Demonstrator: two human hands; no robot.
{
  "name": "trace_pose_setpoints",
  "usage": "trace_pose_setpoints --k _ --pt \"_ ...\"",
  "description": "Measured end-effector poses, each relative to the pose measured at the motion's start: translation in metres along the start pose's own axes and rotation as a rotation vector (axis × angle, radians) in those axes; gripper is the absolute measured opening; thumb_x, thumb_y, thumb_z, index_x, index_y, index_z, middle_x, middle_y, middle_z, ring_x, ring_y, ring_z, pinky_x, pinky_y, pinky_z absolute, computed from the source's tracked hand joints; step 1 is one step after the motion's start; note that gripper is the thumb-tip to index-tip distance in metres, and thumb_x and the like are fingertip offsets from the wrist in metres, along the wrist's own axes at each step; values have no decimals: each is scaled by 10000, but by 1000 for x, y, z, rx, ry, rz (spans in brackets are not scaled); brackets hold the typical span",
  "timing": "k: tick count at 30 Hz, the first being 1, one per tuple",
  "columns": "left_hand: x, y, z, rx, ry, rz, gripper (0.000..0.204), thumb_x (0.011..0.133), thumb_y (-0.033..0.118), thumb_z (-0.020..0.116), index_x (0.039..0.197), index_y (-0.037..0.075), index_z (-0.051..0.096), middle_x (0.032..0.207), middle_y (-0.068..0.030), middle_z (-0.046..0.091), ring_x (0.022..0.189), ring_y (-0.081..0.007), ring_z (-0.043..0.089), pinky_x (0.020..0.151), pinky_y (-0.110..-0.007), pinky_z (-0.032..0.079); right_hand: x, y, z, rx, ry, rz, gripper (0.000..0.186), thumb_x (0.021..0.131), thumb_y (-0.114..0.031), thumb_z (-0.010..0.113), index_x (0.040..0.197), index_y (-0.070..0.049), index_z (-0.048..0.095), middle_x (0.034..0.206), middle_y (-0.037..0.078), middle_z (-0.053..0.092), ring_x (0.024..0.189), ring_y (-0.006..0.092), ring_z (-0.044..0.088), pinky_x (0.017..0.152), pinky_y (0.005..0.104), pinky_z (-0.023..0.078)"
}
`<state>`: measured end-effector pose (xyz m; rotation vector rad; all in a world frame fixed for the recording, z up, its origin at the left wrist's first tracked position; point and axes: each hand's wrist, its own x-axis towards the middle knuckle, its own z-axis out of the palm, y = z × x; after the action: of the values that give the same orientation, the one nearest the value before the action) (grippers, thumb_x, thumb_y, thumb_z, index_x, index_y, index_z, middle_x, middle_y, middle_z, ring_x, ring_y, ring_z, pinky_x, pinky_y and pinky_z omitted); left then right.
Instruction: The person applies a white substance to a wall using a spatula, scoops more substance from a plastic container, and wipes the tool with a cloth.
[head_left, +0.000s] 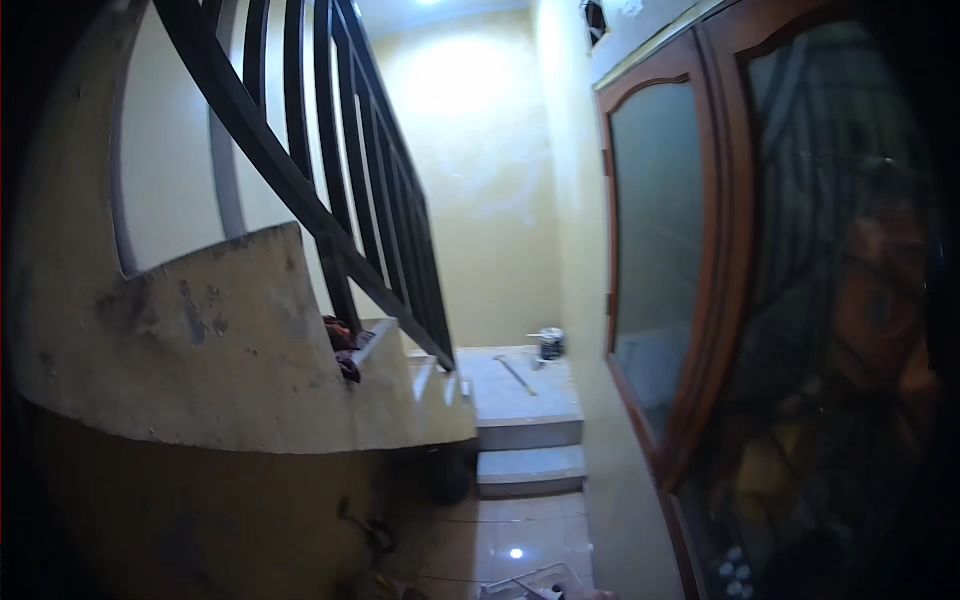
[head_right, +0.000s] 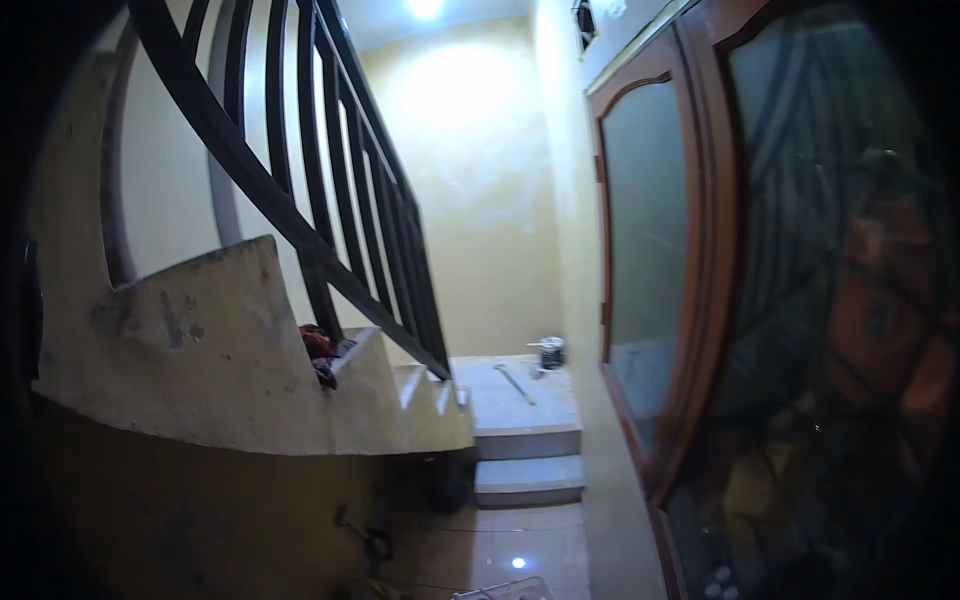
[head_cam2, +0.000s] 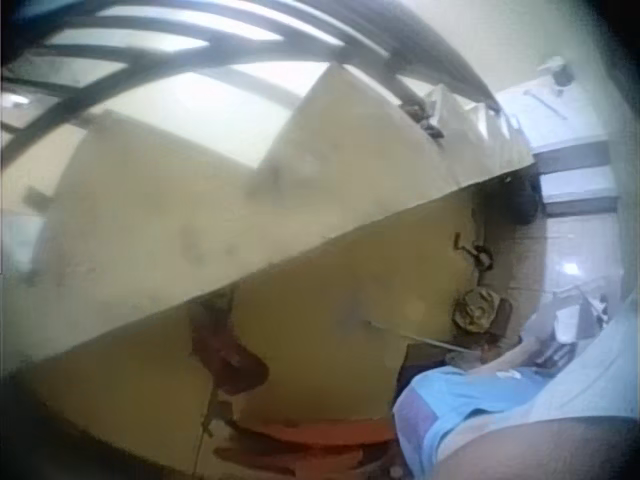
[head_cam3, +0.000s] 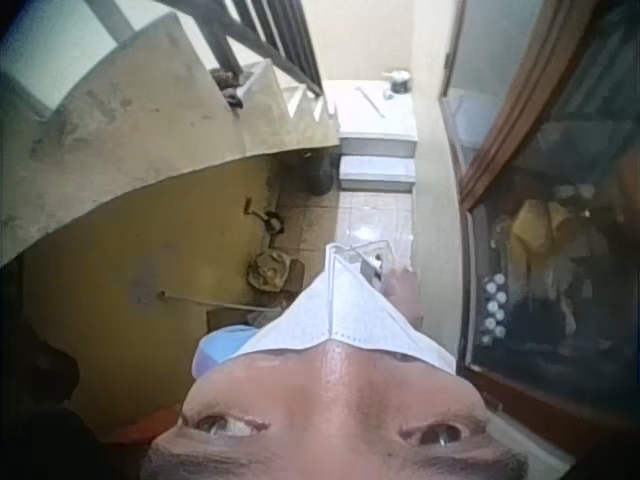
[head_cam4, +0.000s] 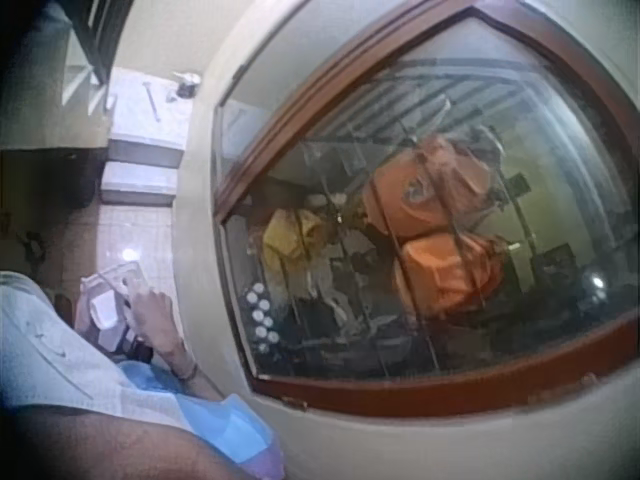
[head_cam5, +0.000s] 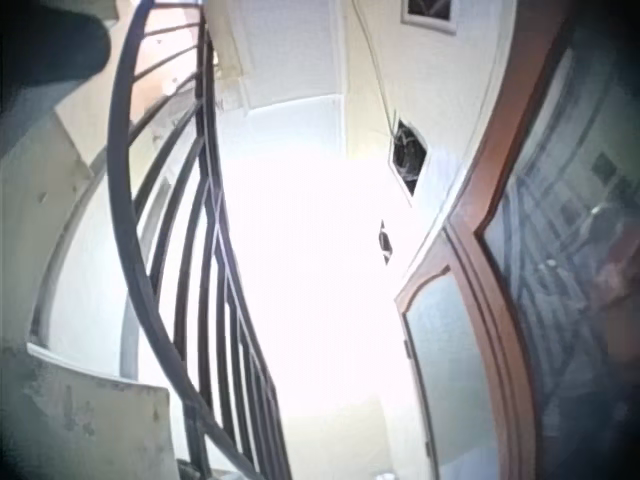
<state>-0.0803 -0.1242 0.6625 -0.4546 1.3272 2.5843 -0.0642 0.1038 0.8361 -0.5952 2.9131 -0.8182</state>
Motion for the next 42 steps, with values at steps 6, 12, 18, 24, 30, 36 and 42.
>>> trace_pose_setpoints --k 6,12,18,24,30,36,42 --pt "27 22 28 -33 178 119 728 1077 624 406 1562 82 421 1493 -130 575 1337 -272 588 1140 -467 463 84 38 -25 63 -99 -217 320 844 -157 727 1162 -182 722 966 203 744 921 404 737 788 533 573" --pt "44 35 46 -52 305 199 727 1080 631 386 1558 84 422 1491 -129 573 1342 -273 583 1148 -464 460 140 57 -36 112 -181 -367 323 842 -156 729 1164 -182 720 965 203 744 921 403 737 787 532 573" --pt "55 38 53 -58 360 221 728 1083 637 365 1554 85 424 1489 -128 571 1348 -274 579 1155 -460 456 165 66 -34 157 -247 -428 327 841 -154 731 1166 -182 719 964 203 743 921 402 737 786 531 573" --pt "63 33 43 -61 302 172 729 1086 643 345 1550 87 425 1487 -127 569 1354 -276 575 1162 -457 452 158 65 -25 166 -253 -357 330 839 -153 733 1168 -181 717 964 202 743 922 402 737 785 530 573" --pt "66 14 28 -27 111 86 731 1089 650 325 1546 89 426 1485 -126 567 1359 -277 571 1169 -453 448 124 57 -8 21 -160 -175 405 832 -145 768 1226 -187 683 983 210 745 933 386 744 796 501 585" --pt "46 0 2 -16 -100 -134 690 1121 583 325 1567 60 386 1494 -141 557 1348 -287 589 1141 -445 493 48 32 1 86 187 -74 203 821 -182 791 1015 -122 780 825 114 706 783 334 702 715 448 563" --pt "-2 -20 8 400 -300 -434 695 1129 579 320 1516 17 454 1429 -154 579 1320 -230 571 1091 -402 509 -74 -11 47 80 486 312 170 826 -49 753 993 -26 770 819 165 707 745 370 699 688 438 561"
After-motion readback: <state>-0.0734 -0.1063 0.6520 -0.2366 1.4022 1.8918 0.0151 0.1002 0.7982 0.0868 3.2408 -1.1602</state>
